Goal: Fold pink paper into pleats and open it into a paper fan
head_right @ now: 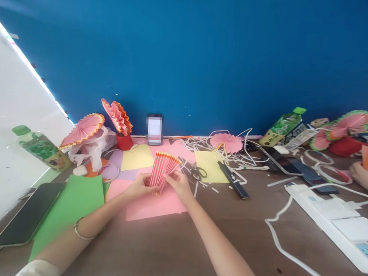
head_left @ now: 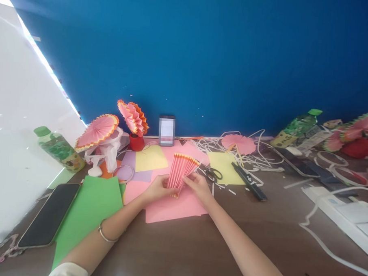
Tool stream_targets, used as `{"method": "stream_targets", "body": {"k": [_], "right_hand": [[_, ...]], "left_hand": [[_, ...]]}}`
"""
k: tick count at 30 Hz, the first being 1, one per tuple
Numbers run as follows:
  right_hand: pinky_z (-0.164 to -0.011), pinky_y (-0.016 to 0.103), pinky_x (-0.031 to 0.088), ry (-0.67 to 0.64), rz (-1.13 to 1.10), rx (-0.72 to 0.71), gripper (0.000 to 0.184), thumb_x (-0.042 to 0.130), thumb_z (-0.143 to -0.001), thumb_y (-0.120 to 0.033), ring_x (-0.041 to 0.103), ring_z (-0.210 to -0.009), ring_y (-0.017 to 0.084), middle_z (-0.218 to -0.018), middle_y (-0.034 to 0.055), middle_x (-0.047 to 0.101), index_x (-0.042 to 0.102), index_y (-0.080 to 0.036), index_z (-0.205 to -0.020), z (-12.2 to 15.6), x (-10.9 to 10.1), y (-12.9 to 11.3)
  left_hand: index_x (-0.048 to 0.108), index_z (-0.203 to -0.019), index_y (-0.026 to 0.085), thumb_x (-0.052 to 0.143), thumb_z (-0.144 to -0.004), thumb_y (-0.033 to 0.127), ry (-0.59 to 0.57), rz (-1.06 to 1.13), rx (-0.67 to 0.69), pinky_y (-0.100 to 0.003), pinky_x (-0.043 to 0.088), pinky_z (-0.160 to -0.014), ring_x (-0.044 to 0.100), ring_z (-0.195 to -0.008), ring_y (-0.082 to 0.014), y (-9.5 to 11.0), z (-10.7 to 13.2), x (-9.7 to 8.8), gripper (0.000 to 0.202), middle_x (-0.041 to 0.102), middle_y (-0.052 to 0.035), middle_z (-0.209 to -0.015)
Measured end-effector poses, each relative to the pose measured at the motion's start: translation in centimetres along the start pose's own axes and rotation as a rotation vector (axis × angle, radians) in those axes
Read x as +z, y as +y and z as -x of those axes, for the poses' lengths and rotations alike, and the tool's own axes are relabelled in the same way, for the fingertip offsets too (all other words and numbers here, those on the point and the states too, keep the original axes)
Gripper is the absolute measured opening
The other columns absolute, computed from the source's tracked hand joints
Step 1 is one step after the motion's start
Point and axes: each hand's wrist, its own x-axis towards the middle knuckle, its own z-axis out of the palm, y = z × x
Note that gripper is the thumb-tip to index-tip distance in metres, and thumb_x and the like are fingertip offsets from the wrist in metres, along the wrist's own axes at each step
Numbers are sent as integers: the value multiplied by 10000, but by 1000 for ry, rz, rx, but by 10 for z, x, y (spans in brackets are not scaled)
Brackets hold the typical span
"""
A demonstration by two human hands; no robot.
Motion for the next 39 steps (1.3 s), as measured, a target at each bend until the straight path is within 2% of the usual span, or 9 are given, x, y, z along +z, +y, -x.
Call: {"method": "stream_targets", "body": {"k": [6, 15, 25, 30, 33, 36, 39], "right_hand": [[-783, 359, 490, -11, 18, -39, 311, 687, -650, -392, 626, -864, 226, -872, 70, 691, 664, -170, -868, 0, 0, 0], [-764, 365, 499, 43, 23, -53, 297, 709, -618, -398, 635, -822, 228, -858, 75, 694, 674, -172, -806, 1, 0, 1], [-808, 381, 481, 11, 30, -64, 271, 707, -636, -357, 629, -854, 231, -877, 70, 694, 681, -177, -837, 1, 0, 2], [-789, 366, 478, -10, -14, -53, 250, 713, -633, -350, 640, -801, 217, -827, 52, 701, 686, -182, -816, -1, -4, 4], [-767, 355, 485, 36, -108, -44, 239, 735, -604, -345, 644, -762, 206, -797, 40, 704, 681, -186, -774, -4, -7, 8], [-738, 350, 497, 60, -202, -32, 252, 752, -580, -331, 643, -750, 202, -789, 30, 704, 678, -197, -781, -8, -8, 10], [-705, 353, 506, 22, -245, 3, 268, 757, -575, -324, 643, -734, 200, -778, 25, 701, 676, -203, -800, -10, -10, 10]], "left_hand": [[599, -878, 113, 655, -672, 225, -20, -39, -2, -282, 506, -647, 612, -651, -142, 11, 4, 3, 241, 641, -36, -728], [605, -883, 116, 654, -661, 244, -2, -76, 8, -288, 494, -650, 608, -667, -151, 7, 4, 4, 261, 650, -43, -734], [616, -810, 110, 619, -684, 231, -12, -153, 27, -276, 478, -651, 590, -678, -148, 21, 9, 9, 175, 640, -44, -747], [603, -909, 117, 596, -734, 312, -16, -180, 71, -283, 484, -676, 603, -739, -169, 20, 9, 8, 262, 652, -66, -816], [590, -985, 130, 530, -788, 366, 35, -181, 120, -305, 477, -755, 607, -831, -188, 18, 8, 6, 313, 656, -78, -895], [601, -1014, 152, 487, -815, 390, 150, -197, 178, -314, 431, -874, 573, -976, -202, 15, 6, 2, 331, 643, -79, -1021], [632, -962, 158, 491, -810, 398, 226, -230, 178, -311, 436, -867, 585, -948, -200, 11, 5, 0, 317, 655, -71, -1005]]}}
